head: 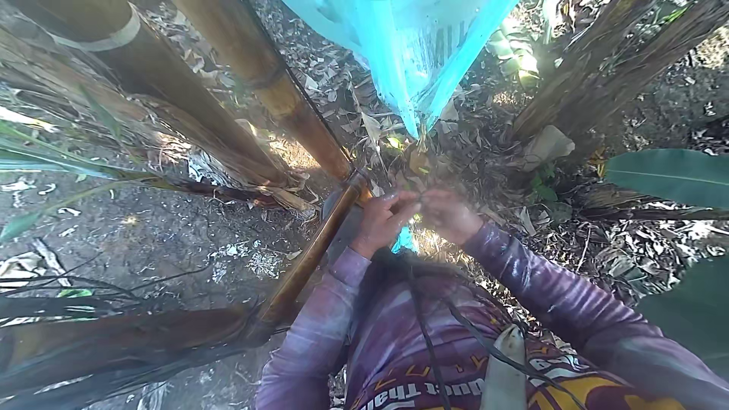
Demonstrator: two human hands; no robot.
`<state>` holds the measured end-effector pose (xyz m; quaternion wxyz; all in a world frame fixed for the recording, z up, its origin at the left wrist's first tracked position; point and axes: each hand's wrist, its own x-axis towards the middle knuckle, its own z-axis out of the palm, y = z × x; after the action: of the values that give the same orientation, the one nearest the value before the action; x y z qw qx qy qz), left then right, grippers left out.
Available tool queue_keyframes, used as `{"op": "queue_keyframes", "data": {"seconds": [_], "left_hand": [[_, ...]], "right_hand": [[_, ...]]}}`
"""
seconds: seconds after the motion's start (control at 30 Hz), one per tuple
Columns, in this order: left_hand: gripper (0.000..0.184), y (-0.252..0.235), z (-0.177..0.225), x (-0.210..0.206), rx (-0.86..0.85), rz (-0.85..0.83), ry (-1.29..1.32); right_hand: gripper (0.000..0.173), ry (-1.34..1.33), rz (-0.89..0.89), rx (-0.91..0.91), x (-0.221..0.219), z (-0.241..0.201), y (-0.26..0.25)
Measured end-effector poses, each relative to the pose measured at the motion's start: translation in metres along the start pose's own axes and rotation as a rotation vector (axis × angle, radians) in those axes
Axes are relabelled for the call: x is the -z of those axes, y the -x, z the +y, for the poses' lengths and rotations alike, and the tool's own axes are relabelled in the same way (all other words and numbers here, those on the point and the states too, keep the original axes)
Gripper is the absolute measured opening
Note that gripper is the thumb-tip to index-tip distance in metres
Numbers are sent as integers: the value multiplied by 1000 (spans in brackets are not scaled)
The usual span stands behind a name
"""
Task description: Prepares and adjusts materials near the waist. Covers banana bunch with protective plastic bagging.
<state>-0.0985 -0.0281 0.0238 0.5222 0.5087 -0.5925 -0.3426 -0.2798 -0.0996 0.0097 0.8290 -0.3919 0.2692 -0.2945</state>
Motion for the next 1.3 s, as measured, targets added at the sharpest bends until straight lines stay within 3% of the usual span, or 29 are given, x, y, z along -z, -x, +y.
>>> {"op": "queue_keyframes", "data": {"seconds": [0.07,0.2,0.33,0.4,0.5,0.6,0.7,0.77,0.87,0.93,1.0,1.1,1.2,1.3], "left_hand": [[13,1,-5,-4,-8,85,-22],[20,-11,-18,6,218,283,-156],[20,-23,-33,0,271,439,-107],[40,-21,-31,-8,218,343,-16],[63,-16,-26,-39,291,-49,152],[35,-25,-20,-45,393,-176,100],[29,-36,-8,-26,281,-255,-85],[26,-47,8,-16,239,-256,-188],[25,-73,40,-3,194,-260,-330],[23,-94,57,4,133,-318,-402],[22,-115,70,5,77,-415,-433],[21,-145,87,-4,-53,-447,-440],[17,-176,104,-1,-69,-346,-471],[18,-203,110,10,-64,-270,-488]], "right_hand": [[13,78,8,17,-2,-1,0],[14,206,30,1,-1,-3,2],[13,68,174,-23,-1,-12,-2],[15,-3,243,29,2,-25,-3],[18,-37,330,105,4,-46,-1],[20,-34,394,210,15,-65,1],[21,-131,487,298,38,-80,4],[22,-87,533,264,47,-88,11],[24,274,638,231,63,-96,26],[21,489,744,404,69,-110,33],[20,608,600,548,56,-129,32],[40,682,116,359,18,-145,18],[20,726,68,284,16,-168,-5],[17,1006,71,359,26,-218,-14]]}}
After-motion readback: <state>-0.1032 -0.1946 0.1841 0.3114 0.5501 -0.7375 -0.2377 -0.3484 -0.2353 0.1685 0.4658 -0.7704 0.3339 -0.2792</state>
